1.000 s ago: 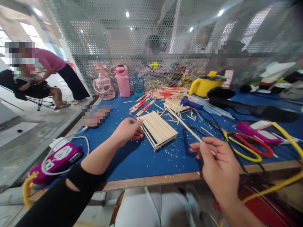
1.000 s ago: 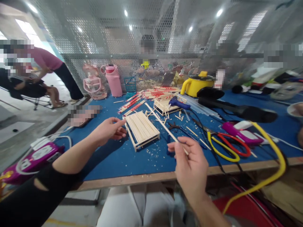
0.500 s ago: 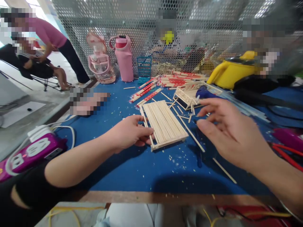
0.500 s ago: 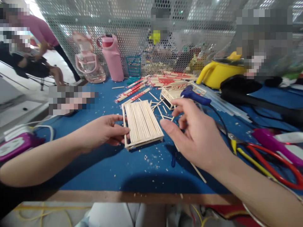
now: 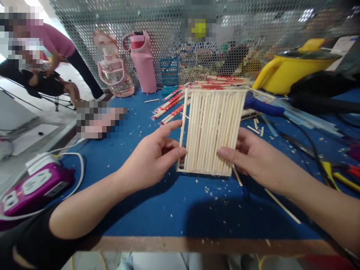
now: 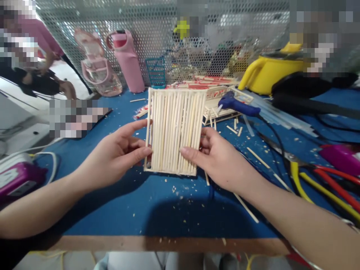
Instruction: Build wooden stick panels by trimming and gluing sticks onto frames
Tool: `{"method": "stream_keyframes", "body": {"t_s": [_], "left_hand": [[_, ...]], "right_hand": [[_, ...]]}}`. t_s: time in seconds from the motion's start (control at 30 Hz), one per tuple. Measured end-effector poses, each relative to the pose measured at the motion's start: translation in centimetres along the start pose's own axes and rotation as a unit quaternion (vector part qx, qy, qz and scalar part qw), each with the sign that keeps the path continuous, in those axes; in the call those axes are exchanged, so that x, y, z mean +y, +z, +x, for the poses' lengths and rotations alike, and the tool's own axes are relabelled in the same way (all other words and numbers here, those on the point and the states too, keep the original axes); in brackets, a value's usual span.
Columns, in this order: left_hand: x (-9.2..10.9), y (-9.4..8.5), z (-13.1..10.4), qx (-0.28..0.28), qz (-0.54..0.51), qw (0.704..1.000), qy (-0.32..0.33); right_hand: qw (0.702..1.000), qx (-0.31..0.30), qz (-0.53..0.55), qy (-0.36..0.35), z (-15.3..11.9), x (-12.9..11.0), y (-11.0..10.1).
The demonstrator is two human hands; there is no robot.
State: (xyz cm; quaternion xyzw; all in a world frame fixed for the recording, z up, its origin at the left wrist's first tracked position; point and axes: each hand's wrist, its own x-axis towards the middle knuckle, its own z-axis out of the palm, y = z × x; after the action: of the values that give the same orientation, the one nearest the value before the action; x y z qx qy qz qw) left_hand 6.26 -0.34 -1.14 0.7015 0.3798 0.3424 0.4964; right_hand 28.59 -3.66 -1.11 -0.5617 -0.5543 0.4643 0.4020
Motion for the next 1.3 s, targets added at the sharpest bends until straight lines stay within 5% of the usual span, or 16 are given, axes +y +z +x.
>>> {"method": "stream_keyframes", "body": {"t_s": [0.1,0.27,0.87,1.3], "left_hand": [[0.1,-0.3,-0.1,0.000,0.002,1.000,-0.023],[0.5,-0.8,-1.0,-0.050,0.013,0.995,-0.083],[0.2,-0.1,-1.5,-0.003,0.081,0.995,-0.053],[0.1,0.2,-1.2,-0.015,0.008,0.997,-0.074]], "right_hand": [[0.998,-0.050,0.039,-0.007,0.4,0.4,0.1],[0.998,-0.032,0.024,-0.043,0.8,0.9,-0.1],[0.998,-0.007,-0.009,-0.061,0.7,0.7,0.0],[0.996,-0.004,-0.032,-0.079,0.9,1.1,0.0]]}}
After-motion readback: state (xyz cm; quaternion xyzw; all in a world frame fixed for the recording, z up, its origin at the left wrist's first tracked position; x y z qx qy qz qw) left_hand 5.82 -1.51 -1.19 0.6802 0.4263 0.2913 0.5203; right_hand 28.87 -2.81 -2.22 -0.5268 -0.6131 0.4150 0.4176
